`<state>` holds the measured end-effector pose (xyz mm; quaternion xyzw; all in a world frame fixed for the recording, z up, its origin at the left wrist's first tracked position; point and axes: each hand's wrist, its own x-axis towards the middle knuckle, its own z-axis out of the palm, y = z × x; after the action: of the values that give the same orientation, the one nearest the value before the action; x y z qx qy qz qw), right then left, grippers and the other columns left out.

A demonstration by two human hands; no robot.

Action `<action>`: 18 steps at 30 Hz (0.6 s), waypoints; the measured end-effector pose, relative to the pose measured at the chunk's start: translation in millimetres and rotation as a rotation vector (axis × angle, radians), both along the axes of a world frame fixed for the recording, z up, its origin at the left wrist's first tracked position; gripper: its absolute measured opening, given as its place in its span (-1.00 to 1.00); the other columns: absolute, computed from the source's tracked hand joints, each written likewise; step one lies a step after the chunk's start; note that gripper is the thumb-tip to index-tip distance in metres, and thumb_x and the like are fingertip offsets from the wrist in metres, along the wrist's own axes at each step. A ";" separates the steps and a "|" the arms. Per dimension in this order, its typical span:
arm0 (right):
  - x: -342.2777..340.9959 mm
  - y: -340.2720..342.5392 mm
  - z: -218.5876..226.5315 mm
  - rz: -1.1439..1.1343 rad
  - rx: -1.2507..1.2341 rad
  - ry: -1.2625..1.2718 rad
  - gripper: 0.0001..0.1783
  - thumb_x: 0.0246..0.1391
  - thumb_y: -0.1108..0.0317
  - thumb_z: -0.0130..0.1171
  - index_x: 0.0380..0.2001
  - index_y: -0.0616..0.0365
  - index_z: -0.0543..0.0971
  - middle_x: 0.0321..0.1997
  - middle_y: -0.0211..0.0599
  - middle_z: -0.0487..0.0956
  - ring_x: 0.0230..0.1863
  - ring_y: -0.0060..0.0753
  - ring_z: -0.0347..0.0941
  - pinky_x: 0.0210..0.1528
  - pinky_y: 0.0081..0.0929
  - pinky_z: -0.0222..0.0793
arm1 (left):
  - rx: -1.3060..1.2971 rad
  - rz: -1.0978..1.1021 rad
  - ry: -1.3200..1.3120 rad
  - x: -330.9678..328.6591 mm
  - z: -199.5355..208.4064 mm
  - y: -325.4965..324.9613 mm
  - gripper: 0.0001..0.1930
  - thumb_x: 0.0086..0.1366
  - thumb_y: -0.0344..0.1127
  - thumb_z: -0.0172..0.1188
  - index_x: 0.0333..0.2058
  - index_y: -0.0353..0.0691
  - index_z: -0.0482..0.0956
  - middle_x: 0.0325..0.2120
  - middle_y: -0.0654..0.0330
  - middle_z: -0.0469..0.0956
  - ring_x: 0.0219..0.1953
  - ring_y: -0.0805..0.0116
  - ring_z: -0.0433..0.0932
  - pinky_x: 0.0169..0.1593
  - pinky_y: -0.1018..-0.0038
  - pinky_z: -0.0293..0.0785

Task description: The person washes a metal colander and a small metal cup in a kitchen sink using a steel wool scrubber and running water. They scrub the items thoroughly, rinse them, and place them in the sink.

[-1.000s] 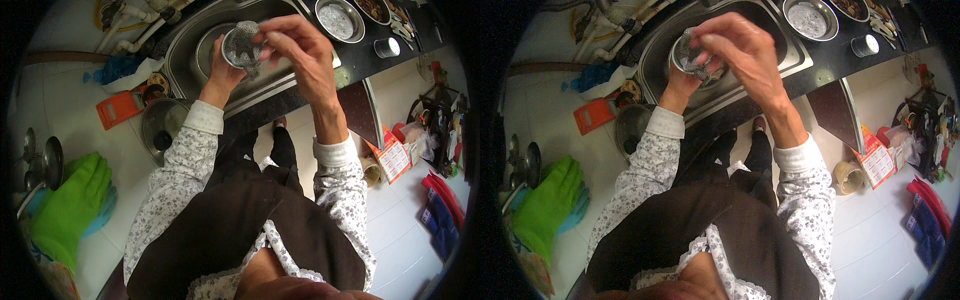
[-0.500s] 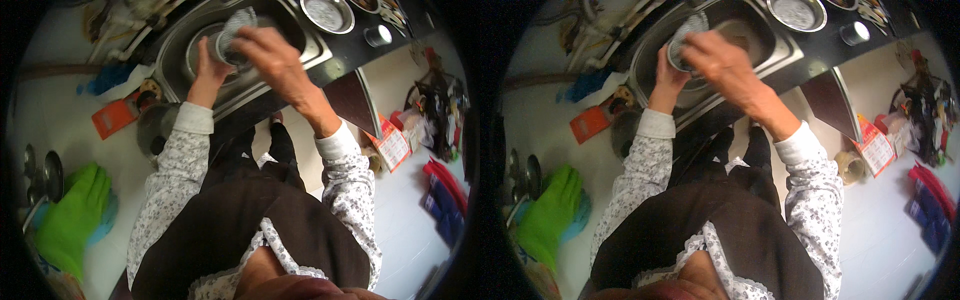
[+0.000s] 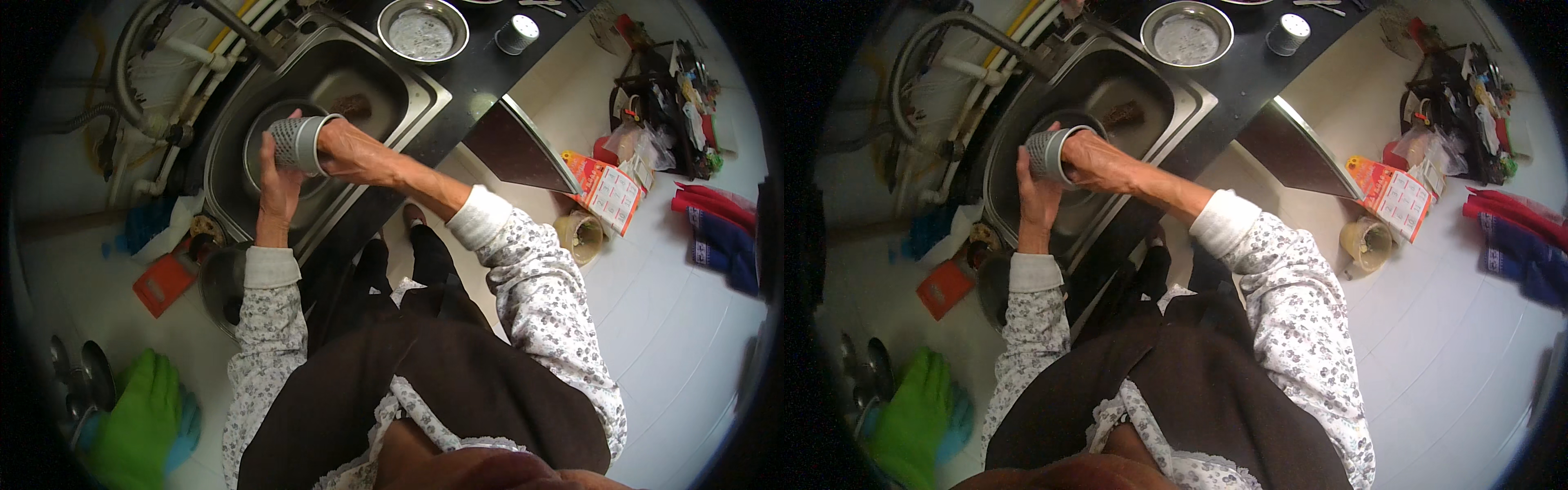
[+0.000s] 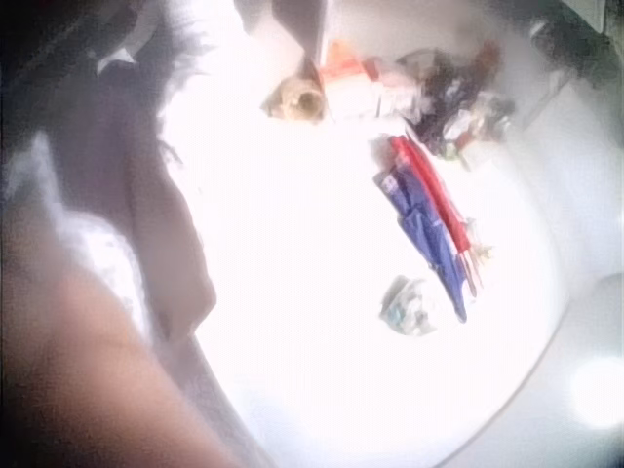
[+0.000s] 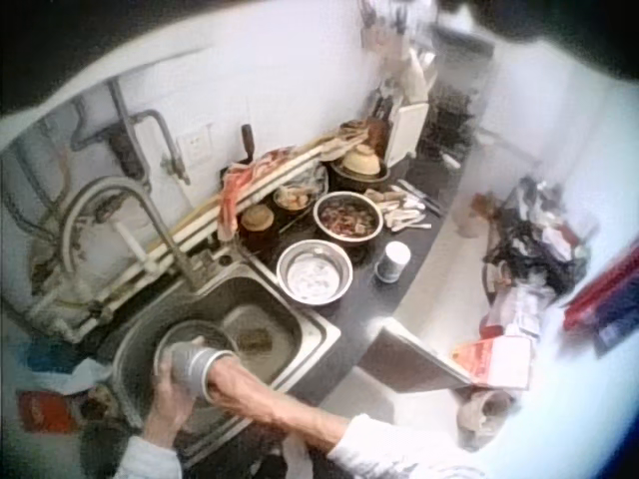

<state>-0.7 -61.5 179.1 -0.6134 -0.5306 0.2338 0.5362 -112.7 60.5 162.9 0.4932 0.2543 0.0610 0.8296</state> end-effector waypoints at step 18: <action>-1.9 -4.8 -13.2 0.001 -0.042 0.150 -0.46 -0.17 0.65 -0.01 0.00 0.25 0.42 -0.11 0.00 0.52 0.00 -0.03 0.42 0.03 -0.38 0.33 | 0.104 0.131 -0.035 15.5 15.2 -0.4 -0.27 0.28 0.23 -0.10 0.21 -0.25 0.25 0.01 0.10 0.43 0.07 0.25 0.39 0.15 0.27 0.29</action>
<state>-2.6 -66.3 165.9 -0.6049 -0.4842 0.2905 0.5615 -97.2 60.1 178.1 0.5167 0.2678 0.1369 0.8016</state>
